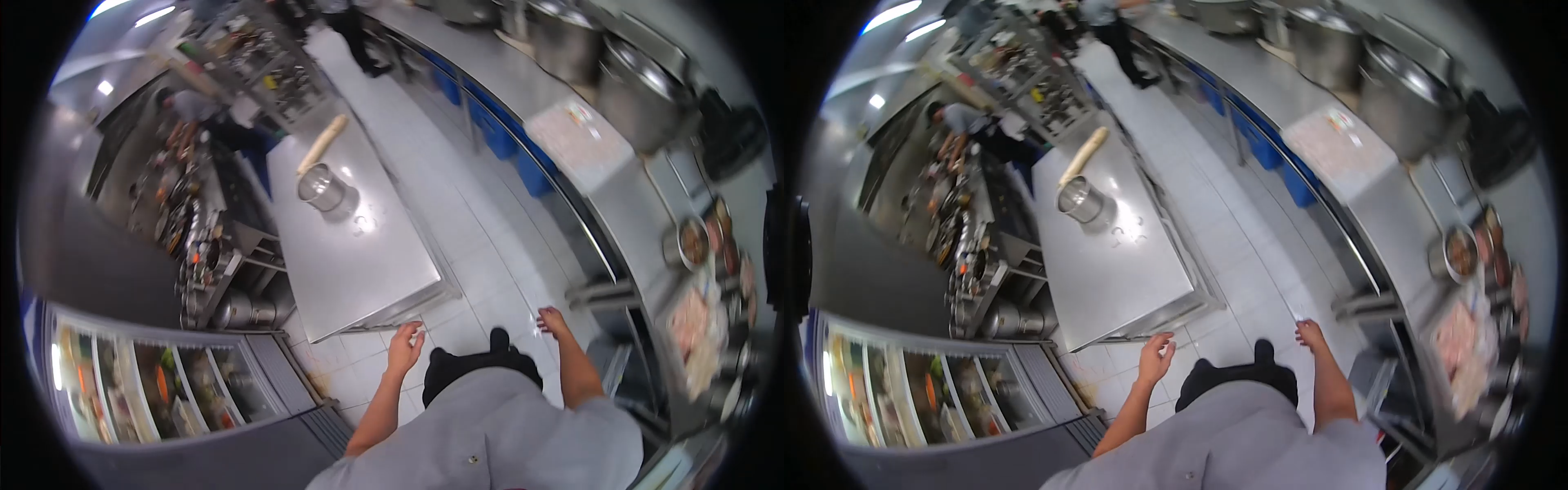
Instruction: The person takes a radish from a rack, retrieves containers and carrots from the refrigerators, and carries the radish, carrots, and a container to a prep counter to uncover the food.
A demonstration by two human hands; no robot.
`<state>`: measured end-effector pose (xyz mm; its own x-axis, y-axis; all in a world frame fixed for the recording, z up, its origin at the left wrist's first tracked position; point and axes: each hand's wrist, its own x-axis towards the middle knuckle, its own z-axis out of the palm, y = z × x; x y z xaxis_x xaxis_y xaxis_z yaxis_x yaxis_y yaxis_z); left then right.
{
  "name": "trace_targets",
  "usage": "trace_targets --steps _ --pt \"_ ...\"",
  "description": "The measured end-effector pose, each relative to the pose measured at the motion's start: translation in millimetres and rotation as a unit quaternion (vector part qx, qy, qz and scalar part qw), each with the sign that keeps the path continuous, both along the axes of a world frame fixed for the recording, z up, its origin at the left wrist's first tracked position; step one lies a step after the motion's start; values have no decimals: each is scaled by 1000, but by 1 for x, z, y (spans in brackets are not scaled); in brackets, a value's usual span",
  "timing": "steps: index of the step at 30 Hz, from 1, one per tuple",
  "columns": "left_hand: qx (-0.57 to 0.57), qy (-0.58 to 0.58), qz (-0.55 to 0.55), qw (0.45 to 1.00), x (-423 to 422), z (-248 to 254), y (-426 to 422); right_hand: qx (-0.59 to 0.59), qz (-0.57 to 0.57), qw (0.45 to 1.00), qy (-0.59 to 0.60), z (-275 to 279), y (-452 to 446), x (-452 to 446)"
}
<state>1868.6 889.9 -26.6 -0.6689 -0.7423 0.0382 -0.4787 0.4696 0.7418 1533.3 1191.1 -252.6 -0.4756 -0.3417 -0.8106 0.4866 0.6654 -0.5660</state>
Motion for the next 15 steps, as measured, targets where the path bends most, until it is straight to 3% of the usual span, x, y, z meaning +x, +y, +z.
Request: trace_targets --steps 2,3,5,8,12,14,15 --pt "34 -24 -45 998 -43 9 -5 -94 -96 990 -37 40 -21 -34" --pt "27 -21 -46 998 -61 10 -5 -108 -80 991 -27 56 -38 -56" --pt "26 -11 -64 998 -98 9 -3 -216 -211 953 -11 78 -67 -90" --pt "48 -28 -133 990 -148 16 3 -318 -295 901 0 108 -113 -150" --pt "58 -31 -223 973 -204 3 -5 -376 -345 860 -11 147 -171 -218" --pt "50 -16 -223 973 -230 -1 -14 -429 -416 799 -70 154 -195 -248" --pt "77 -21 -209 975 -242 -4 -20 -430 -415 799 -69 156 -203 -260"
